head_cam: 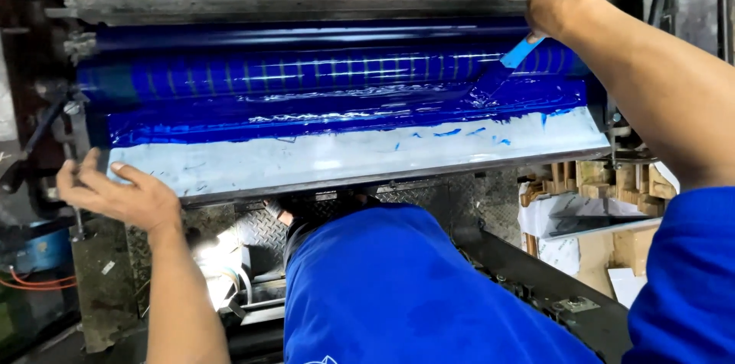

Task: Applying blue and red ink to the rollers of an offset printing press and checking the paper feeder.

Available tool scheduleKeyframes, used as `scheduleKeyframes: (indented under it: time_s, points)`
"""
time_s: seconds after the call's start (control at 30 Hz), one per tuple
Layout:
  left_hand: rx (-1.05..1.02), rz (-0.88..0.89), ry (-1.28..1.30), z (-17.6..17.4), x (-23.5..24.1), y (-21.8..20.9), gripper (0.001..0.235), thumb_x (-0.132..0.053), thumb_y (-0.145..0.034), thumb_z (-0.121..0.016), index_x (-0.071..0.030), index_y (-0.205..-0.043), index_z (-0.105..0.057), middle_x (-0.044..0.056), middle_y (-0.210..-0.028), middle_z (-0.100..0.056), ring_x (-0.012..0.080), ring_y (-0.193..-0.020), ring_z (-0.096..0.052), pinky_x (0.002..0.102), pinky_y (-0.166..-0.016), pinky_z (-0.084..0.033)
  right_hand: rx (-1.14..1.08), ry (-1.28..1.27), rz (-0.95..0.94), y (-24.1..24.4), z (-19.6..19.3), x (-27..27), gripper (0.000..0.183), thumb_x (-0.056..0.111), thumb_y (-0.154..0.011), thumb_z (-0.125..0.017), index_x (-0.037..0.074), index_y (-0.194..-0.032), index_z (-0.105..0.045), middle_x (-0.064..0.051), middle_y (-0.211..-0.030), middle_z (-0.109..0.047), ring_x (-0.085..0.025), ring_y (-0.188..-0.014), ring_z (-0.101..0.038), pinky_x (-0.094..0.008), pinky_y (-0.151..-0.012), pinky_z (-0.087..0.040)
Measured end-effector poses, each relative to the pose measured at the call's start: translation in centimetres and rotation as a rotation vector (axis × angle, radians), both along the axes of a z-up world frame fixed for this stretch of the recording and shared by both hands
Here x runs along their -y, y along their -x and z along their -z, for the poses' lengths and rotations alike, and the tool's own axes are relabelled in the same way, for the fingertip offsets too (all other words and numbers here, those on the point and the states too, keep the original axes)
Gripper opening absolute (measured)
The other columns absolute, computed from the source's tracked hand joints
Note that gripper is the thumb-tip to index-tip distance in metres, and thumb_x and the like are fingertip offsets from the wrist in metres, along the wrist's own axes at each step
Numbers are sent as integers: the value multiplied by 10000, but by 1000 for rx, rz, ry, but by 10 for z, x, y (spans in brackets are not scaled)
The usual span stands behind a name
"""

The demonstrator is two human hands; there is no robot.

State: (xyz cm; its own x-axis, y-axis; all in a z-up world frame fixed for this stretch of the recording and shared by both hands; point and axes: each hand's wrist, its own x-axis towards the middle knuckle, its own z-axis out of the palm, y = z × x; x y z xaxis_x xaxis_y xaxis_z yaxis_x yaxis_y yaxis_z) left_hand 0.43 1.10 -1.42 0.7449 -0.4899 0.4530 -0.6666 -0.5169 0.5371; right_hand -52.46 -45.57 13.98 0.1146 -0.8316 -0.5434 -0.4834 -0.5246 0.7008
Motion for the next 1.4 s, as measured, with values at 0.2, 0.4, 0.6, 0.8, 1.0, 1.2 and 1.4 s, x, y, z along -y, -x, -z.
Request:
scheduleKeyframes:
  time_s: [0.2,0.4,0.6,0.8,1.0,1.2,1.4]
  points:
    - [68,53,-5,8,-4,-2,299,114,-1025,-439,84,-1303,-546,188,-1500,-302,355,-1455,-348,461,-1240,-408,34,8,52,64,4,28,673,677,-747,-803,220,-1241,-796,-83,-1214,-795,-341,-1188,-707,-536,-984,-387]
    - [60,48,43,-27,13,18,336,157,-943,-398,151,-1271,-471,210,-1460,-305,342,-1360,-442,487,-1166,-441,-31,-18,19,118,2,47,691,711,-778,-750,248,-1292,-766,-54,-1311,-753,-319,-1308,-636,-592,-1123,-302]
    - [156,-62,-98,20,-7,-8,364,135,-984,-452,70,-1331,-543,186,-1472,-323,343,-1386,-429,451,-1163,-455,32,-58,-50,204,6,61,641,775,-861,-635,266,-1204,-818,-28,-1212,-775,-267,-1212,-719,-504,-1073,-423]
    - [115,-142,-121,74,-33,-44,319,-13,-1090,-488,130,-1375,-483,303,-1453,-316,432,-1383,-416,546,-1141,-398,84,111,-176,265,-41,-10,518,809,-880,-517,468,-1176,-772,33,-1134,-751,-220,-1273,-620,-606,-1082,-412]
    - [56,-210,-213,94,-45,-64,367,-162,-1170,-441,104,-1419,-488,316,-1464,-426,459,-1334,-431,584,-1118,-362,224,284,-199,342,-26,-71,431,738,-1062,-480,458,-1278,-726,-53,-1073,-706,-211,-1088,-608,-482,-928,-447]
    - [-3,-270,-251,76,-34,-52,399,-222,-1158,-435,81,-1416,-473,314,-1447,-425,461,-1336,-426,582,-1143,-341,250,379,-279,339,-22,-113,350,659,-1040,-523,449,-1260,-696,-15,-960,-599,-187,-1034,-576,-396,-930,-416]
    - [333,-205,-253,101,-48,-69,471,-200,-1176,-385,174,-1463,-388,431,-1453,-259,542,-1345,-313,576,-1123,-263,343,308,-292,276,-34,-119,310,653,-1107,-576,422,-1262,-713,-14,-933,-565,-200,-1030,-560,-423,-1021,-379]
